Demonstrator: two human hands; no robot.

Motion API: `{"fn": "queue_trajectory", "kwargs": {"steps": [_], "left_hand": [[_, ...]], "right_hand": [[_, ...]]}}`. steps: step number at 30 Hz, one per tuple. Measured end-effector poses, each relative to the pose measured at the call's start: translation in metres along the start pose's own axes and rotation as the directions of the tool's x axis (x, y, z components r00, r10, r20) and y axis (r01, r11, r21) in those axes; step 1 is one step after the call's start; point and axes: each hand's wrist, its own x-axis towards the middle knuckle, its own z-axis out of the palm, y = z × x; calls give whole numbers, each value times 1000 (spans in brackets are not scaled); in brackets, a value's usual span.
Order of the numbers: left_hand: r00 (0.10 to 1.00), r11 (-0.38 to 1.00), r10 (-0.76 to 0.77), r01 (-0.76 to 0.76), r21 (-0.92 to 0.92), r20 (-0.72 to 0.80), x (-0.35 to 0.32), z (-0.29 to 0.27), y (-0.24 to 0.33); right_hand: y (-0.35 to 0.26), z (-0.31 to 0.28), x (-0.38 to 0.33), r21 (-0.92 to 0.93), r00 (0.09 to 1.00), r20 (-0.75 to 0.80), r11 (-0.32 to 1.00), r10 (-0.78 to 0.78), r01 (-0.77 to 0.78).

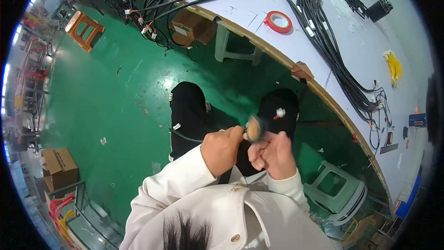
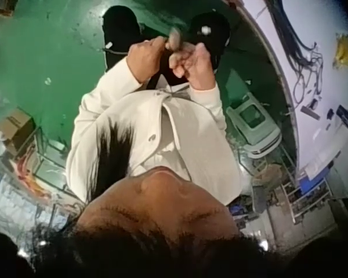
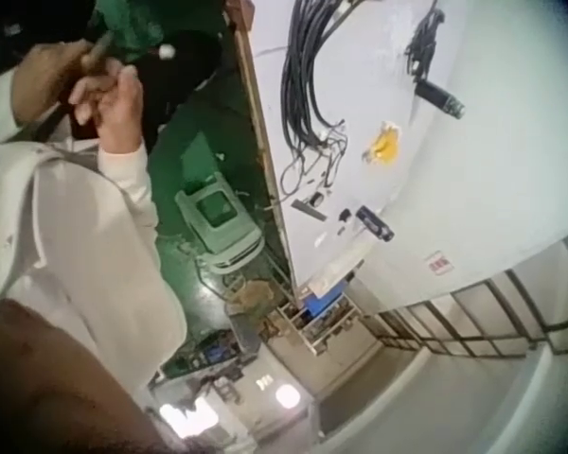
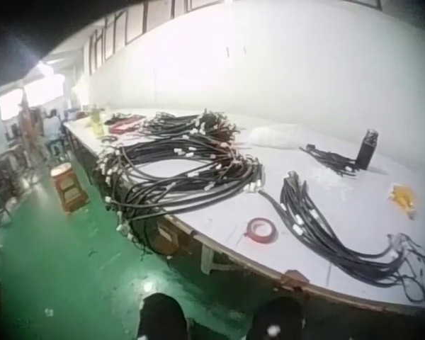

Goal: The person wraps bundles of wire harnesses with electrical tape at a workbench to secure the assembly.

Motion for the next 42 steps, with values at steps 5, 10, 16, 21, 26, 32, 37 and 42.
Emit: {"fn": "queue_trajectory", "kwargs": {"steps": [5, 10, 16, 21, 26, 32, 37, 42], "left_hand": [[985, 934, -41, 98, -343, 170, -4, -6, -7], [865, 435, -157, 494, -753, 477, -1, -21, -7], [824, 310, -37, 547, -778, 565, -4, -27, -6], [990, 829, -68, 127, -545, 128, -7, -16, 5], [990, 983, -6, -21, -182, -144, -5, -6, -4], [978, 989, 148, -148, 9, -145, -1, -12, 1], [983, 977, 179, -173, 124, -39, -2, -17, 1], [997, 916, -74, 77, -393, 23, -7, -22, 6]], "right_hand": [[-5, -20, 1, -260, 950, 237, 929, -204, 265], [17, -24, 10, -462, 982, 138, 868, -133, 182], [-25, -17, 36, -548, 926, 355, 774, -126, 315], [1, -19, 33, -441, 959, 248, 866, -135, 236], [20, -14, 18, -386, 965, 117, 885, -235, 262], [10, -2, 1, 143, 997, 70, 990, -23, 13], [11, 1, -3, 514, 990, 137, 851, 36, -102], [27, -12, -4, 152, 964, 89, 960, -250, 235]]}}
